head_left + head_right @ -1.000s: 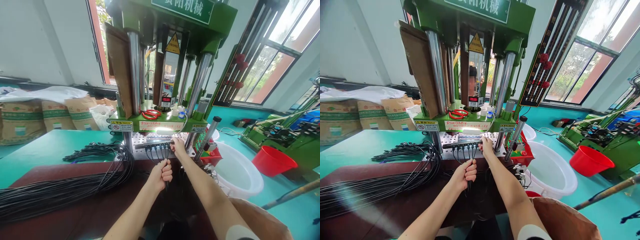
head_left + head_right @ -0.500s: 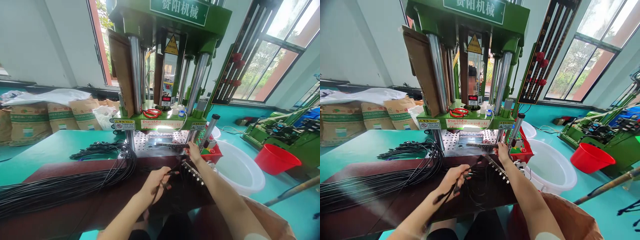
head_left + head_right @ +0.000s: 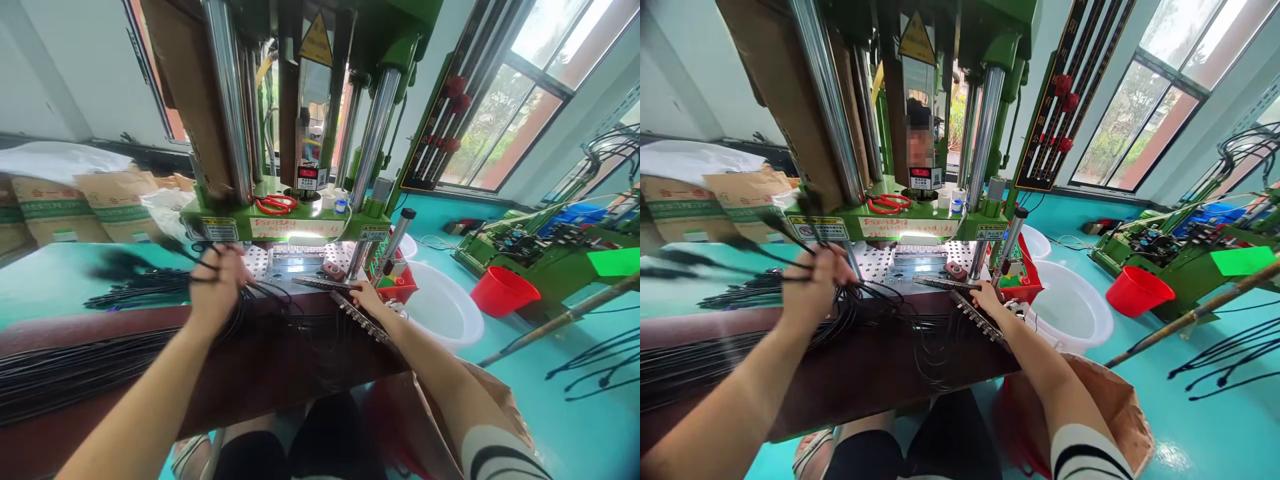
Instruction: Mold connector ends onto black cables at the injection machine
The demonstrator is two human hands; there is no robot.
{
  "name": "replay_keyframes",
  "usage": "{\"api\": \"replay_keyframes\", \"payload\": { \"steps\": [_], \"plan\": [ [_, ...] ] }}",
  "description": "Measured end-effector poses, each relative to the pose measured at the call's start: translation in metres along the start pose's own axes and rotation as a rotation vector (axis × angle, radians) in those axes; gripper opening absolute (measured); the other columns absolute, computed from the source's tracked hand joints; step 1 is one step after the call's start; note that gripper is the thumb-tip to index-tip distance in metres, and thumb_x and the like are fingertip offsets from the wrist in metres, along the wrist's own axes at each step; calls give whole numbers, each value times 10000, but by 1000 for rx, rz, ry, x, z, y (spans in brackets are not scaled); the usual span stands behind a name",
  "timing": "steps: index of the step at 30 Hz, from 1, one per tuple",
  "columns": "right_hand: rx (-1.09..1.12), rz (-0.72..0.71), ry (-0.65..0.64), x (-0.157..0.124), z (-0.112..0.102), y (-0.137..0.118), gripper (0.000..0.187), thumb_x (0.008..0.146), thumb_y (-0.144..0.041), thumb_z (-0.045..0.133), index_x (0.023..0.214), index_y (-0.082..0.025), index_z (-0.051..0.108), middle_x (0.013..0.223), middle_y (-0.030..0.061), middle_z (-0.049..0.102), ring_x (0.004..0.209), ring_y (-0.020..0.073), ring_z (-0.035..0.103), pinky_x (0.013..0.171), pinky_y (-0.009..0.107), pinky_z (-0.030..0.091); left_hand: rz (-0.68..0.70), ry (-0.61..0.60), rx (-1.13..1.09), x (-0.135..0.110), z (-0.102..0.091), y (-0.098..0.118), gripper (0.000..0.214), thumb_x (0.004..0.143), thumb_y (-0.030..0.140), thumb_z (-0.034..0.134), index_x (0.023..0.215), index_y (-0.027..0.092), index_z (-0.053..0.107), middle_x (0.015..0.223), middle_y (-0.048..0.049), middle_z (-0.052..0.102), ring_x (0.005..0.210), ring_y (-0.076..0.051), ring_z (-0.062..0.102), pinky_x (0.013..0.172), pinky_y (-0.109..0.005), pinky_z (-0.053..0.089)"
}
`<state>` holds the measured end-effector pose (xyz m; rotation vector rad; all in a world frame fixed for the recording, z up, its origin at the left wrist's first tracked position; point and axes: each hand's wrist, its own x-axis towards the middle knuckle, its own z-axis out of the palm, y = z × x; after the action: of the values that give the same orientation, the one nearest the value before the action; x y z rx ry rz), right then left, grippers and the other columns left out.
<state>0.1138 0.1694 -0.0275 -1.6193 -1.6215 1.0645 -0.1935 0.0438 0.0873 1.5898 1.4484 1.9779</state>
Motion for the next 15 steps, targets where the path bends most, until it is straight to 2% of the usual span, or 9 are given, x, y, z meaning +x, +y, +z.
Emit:
{"api": "replay_keyframes", "payload": {
  "steps": [2,3,6,8,11,13,15],
  "plan": [
    [-141,-30,-10,1,-3,0,164,699,-171,538,859,-146,567,496,-54,490,418,101,469,487,236,409,-280,261,-249,36,-25,-23,170,886,260,324,759,181,405,424,107,267,389,-55,324,487,-214,397],
    [-208,-56,-10,2,-4,-1,158,692,-167,556,847,-146,581,568,-32,529,479,108,504,542,246,426,-434,365,-280,52,-38,-36,196,890,225,293,709,184,357,413,112,235,378,-46,276,481,-197,375],
    [-382,-145,-1,3,-7,-5,129,668,-154,601,796,-147,614,812,25,581,753,153,561,758,278,419,-603,437,-195,84,-68,-80,286,871,70,161,625,202,224,393,119,159,350,-40,179,453,-164,296],
    [-473,-186,1,2,-8,-8,139,681,-149,594,816,-147,627,909,48,573,871,181,544,844,297,381,-661,398,-108,88,-78,-106,307,843,14,163,606,207,192,387,118,164,352,-37,195,471,-168,319],
    [-568,-228,12,-6,-13,-9,231,740,-142,523,954,-148,610,1018,80,542,930,186,528,877,301,361,-721,276,63,78,-81,-135,305,846,46,231,590,208,194,382,111,228,369,-39,284,510,-218,402],
    [-609,-254,15,-19,-22,-9,267,771,-146,479,1015,-151,587,1045,89,528,935,176,528,863,285,366,-729,161,211,64,-84,-147,297,859,149,312,578,205,234,376,90,305,376,-57,356,492,-259,426],
    [-645,-270,3,-38,-37,-9,241,778,-163,472,984,-157,596,966,72,551,863,163,543,807,270,384,-673,44,379,51,-92,-154,322,846,302,396,557,192,304,370,55,376,363,-80,387,441,-270,414]
  ]
}}
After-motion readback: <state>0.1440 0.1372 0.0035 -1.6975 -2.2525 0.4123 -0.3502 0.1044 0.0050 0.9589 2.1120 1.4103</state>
